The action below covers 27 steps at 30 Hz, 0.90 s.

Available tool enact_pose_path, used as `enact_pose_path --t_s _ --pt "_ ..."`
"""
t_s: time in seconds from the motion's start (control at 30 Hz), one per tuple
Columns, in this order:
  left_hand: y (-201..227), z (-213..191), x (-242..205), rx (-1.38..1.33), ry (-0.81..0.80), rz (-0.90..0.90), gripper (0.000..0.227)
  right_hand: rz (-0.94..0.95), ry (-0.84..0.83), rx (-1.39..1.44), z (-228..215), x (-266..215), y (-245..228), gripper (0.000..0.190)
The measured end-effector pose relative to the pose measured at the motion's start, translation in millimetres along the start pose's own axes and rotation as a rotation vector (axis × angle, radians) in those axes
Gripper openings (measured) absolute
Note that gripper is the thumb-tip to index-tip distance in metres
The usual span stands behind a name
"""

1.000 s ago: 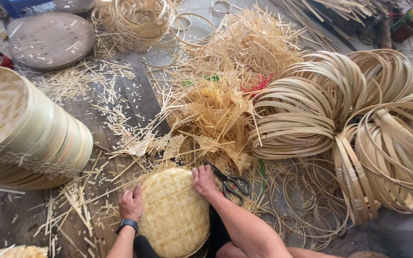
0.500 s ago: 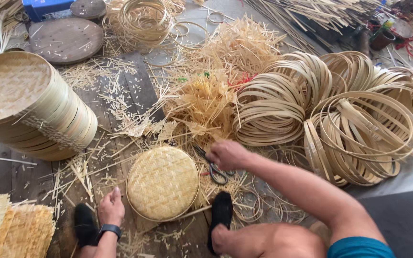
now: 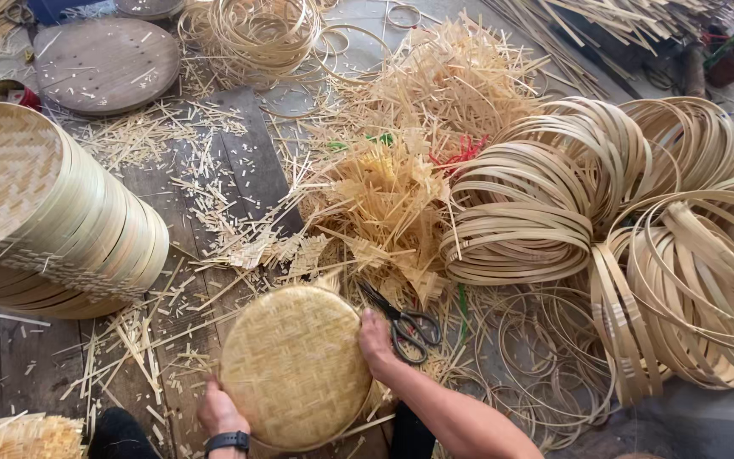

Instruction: The person places a circular bamboo frame onto a square woven mat, then uses shears to trim the excess mat material around the frame's edge. After cutting, the person removes the frame and stacks the finished circular mat with others.

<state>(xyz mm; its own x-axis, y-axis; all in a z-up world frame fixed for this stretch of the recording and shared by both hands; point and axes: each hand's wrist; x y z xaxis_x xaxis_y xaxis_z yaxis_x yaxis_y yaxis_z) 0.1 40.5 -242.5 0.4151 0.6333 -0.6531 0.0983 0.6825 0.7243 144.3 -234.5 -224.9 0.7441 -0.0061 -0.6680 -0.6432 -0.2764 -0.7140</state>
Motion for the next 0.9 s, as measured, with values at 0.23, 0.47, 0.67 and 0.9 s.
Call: enact_pose_path --t_s 0.23,0.47,0.67,0.9 --pt "61 -3 -22 0.123 -0.465 0.246 0.061 -0.021 -0.305 0.392 -62 -53 -68 0.055" --pt "26 -6 -42 0.542 -0.251 0.104 0.064 -0.171 -0.301 0.342 -48 -23 25 0.053" --pt "-25 29 -77 1.246 -0.129 0.698 0.078 -0.965 -0.032 -0.841 -29 -66 -19 0.069" --pt "-36 57 -97 1.275 -0.242 0.865 0.098 -0.869 -0.100 -0.991 10 -99 -40 0.098"
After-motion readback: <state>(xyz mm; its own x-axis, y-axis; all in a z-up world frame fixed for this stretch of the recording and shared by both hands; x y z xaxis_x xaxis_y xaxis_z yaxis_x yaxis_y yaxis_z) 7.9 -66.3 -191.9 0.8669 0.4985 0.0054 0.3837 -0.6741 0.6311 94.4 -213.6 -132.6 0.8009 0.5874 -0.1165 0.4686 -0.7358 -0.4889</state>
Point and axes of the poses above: each hand's wrist, its own x-axis towards the middle knuckle, its own z-axis out of the palm, y = z × x, and after that the axes turned 7 degrees about -y, right-handed
